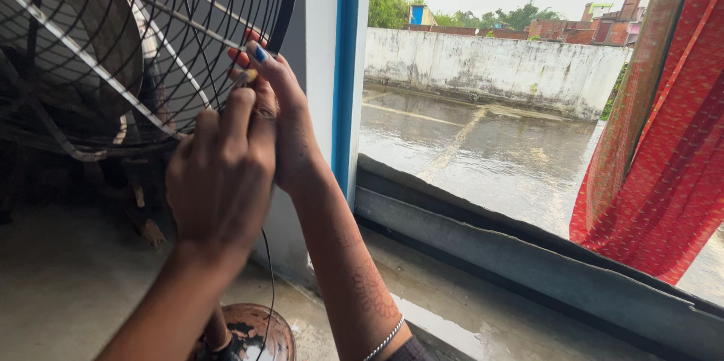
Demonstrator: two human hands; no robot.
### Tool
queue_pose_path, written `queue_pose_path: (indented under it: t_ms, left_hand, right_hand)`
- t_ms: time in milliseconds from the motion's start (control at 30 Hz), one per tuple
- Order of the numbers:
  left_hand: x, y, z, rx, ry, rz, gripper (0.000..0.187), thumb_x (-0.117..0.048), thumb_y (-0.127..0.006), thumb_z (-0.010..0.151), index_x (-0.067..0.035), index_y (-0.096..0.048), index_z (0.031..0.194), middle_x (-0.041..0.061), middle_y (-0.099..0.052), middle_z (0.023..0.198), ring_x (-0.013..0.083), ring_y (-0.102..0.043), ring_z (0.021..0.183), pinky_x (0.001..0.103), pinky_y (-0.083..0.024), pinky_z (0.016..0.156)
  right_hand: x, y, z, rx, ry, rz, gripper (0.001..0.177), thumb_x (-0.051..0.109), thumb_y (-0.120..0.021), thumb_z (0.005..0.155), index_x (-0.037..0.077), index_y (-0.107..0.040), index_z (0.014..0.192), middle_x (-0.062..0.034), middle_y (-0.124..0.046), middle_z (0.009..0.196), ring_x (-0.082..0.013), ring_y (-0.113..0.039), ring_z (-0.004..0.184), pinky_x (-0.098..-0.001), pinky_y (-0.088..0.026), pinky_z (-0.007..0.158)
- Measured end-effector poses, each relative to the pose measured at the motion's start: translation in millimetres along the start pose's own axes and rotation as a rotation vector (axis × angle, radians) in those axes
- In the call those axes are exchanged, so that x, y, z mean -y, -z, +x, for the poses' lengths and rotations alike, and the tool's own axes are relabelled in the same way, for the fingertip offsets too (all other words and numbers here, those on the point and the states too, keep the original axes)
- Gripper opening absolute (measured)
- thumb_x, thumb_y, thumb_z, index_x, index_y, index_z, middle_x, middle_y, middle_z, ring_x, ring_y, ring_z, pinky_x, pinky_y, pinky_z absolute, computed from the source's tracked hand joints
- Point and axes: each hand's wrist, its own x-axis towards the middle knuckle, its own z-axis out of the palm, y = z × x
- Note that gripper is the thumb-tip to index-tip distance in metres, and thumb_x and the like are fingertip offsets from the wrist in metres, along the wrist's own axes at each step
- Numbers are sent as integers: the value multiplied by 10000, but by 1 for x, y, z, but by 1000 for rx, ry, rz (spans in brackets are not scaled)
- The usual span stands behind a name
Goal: The person wipes the front and back wire cages of a standing electric fan using a yellow cloth. They rotate the fan head to reach different sections and continue wiping the motor housing and stand.
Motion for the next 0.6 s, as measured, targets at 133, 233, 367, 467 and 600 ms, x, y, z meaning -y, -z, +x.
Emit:
queue_pose_path:
  t_ms: [133, 233, 367, 467, 600]
  left_hand:
    - [6, -11, -10, -104, -27, 147, 409, -170, -730, 1051, -172, -680, 1458, -77, -674, 1186, 100, -605, 794, 224, -533, 612]
    - [2, -17, -18, -120, 8, 166, 455, -172, -727, 1054, -179, -650, 1502, -70, -662, 1242, 108, -617, 865, 227, -541, 676]
    - [-1, -13, -21, -117, 66, 35, 479, -122, -698, 1069, -171, -631, 1540, -44, -664, 1276, 132, -637, 895, 255, -570, 721]
    - [-10, -4, -18, -48, 188, -162, 540, -81, -671, 993, -168, -622, 1523, -9, -670, 1269, 182, -665, 913, 308, -600, 740]
    - [-26, 6, -18, 37, 453, -559, 553, -65, -658, 955, -141, -620, 1502, 47, -673, 1200, 231, -716, 947, 381, -593, 731]
  right_hand:
    - [0, 7, 7, -10, -93, -76, 644, 515, -592, 917, 92, -501, 1394, -95, -535, 1198, -192, -551, 983, -341, -496, 849]
    - [-6, 14, 7, 108, -87, -34, 662, 532, -616, 974, 37, -536, 1405, -105, -526, 1167, -202, -532, 967, -343, -483, 845]
    - [1, 21, 10, 164, -78, -2, 651, 494, -661, 964, 21, -533, 1393, -99, -552, 1176, -203, -563, 1027, -358, -513, 911]
    - [1, 22, 11, 157, -64, 20, 628, 454, -687, 941, 32, -547, 1385, -79, -567, 1262, -163, -567, 1111, -329, -506, 977]
    - [0, 25, 7, 145, -105, 41, 622, 473, -684, 1005, 25, -563, 1419, -131, -540, 1297, -208, -538, 1076, -389, -477, 946]
